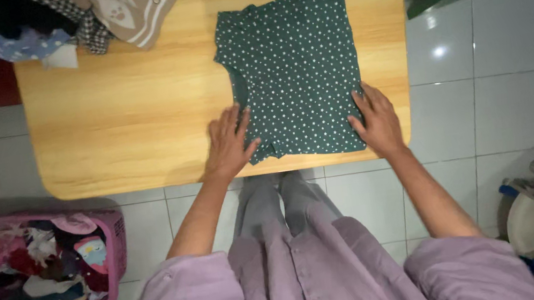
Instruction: The person folds several items of clothing on a wooden table, including a maroon shirt, a dark blue shirt, a purple shirt, a green dotted shirt, and an orange shirt.
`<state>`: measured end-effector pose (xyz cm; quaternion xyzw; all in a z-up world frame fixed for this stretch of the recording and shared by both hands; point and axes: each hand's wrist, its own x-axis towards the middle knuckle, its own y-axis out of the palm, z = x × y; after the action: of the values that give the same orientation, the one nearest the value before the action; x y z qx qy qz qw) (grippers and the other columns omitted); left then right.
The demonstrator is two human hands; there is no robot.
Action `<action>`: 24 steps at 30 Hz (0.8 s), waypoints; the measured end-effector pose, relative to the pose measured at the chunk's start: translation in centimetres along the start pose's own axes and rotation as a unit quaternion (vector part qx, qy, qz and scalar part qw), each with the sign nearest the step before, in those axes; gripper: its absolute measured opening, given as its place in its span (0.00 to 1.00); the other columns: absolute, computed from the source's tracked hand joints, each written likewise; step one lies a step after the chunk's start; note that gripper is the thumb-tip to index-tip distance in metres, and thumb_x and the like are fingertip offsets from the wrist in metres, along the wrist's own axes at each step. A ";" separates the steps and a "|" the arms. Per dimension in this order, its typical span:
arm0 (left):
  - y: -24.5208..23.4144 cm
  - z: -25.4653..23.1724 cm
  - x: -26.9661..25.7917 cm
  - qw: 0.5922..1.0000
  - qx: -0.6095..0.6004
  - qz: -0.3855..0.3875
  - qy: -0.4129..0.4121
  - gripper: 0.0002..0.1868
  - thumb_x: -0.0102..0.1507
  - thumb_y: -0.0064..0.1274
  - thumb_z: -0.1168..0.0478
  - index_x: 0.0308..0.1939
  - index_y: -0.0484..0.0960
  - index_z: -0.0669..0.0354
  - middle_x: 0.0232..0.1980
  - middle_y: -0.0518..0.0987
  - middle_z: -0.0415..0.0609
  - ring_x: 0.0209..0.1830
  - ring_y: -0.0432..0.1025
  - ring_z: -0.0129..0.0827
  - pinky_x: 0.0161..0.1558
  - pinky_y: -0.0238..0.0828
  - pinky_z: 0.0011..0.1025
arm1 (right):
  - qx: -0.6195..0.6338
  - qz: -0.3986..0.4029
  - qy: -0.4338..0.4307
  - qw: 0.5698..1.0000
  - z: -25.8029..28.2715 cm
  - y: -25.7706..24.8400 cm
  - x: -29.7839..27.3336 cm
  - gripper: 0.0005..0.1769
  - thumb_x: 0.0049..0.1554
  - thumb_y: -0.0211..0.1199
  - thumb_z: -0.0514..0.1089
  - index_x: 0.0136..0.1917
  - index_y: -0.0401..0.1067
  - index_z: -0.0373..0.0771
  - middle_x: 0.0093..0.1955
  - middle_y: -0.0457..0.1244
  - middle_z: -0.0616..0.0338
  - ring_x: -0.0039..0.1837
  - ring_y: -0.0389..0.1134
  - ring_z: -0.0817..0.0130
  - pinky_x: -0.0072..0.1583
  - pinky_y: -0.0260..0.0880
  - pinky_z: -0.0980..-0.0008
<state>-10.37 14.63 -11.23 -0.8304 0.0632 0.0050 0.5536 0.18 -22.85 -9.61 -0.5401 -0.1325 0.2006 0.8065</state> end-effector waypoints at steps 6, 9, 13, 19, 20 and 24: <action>-2.6 -0.3 -3.3 0.993 0.019 0.046 0.104 0.34 0.60 0.58 0.45 0.67 0.73 0.52 0.72 0.64 0.55 0.73 0.57 0.49 0.67 0.53 0.53 | -0.028 0.105 -0.068 0.992 0.7 -3.9 -2.5 0.40 0.47 0.73 0.55 0.71 0.67 0.50 0.76 0.53 0.44 0.75 0.55 0.45 0.71 0.58 0.50; -2.0 -0.6 -3.1 0.993 0.031 0.029 0.110 0.29 0.60 0.58 0.50 0.63 0.77 0.55 0.66 0.70 0.54 0.68 0.62 0.46 0.64 0.58 0.47 | -0.044 0.097 -0.049 0.993 1.0 -3.1 -2.5 0.39 0.48 0.72 0.57 0.72 0.67 0.52 0.76 0.53 0.46 0.74 0.57 0.47 0.70 0.60 0.51; -0.9 -1.1 -2.2 0.994 0.059 0.008 0.090 0.19 0.61 0.54 0.61 0.56 0.80 0.57 0.57 0.76 0.52 0.61 0.68 0.42 0.59 0.62 0.43 | -0.040 0.048 -0.026 0.998 1.2 -1.2 -1.6 0.35 0.51 0.69 0.57 0.71 0.69 0.53 0.76 0.54 0.47 0.72 0.58 0.47 0.68 0.62 0.52; 0.1 -1.6 -0.8 0.996 0.022 -0.055 0.062 0.14 0.58 0.51 0.67 0.47 0.82 0.58 0.50 0.77 0.52 0.56 0.70 0.44 0.55 0.63 0.45 | -0.020 0.020 0.015 0.999 2.0 -0.2 0.0 0.24 0.54 0.69 0.55 0.62 0.74 0.49 0.75 0.55 0.49 0.70 0.59 0.48 0.66 0.63 0.51; 0.3 -1.6 -0.7 0.997 0.018 -0.062 0.052 0.13 0.58 0.51 0.67 0.46 0.82 0.58 0.49 0.77 0.52 0.55 0.71 0.44 0.55 0.64 0.45 | -0.014 0.009 0.018 1.000 2.1 -0.1 0.2 0.22 0.55 0.68 0.54 0.61 0.75 0.48 0.75 0.55 0.49 0.70 0.60 0.48 0.65 0.63 0.51; 0.8 -1.1 0.6 0.995 -0.051 -0.086 0.007 0.11 0.56 0.55 0.65 0.43 0.83 0.59 0.46 0.79 0.53 0.51 0.73 0.48 0.52 0.64 0.48 | -0.042 -0.072 -0.030 0.996 2.8 -0.3 1.2 0.11 0.54 0.67 0.46 0.50 0.75 0.46 0.71 0.61 0.51 0.71 0.61 0.50 0.66 0.63 0.52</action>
<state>-9.95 13.28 -11.58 -0.8600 -0.0046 -0.0450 0.5082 0.08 -20.09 -8.27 -0.5567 -0.2035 0.1525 0.7908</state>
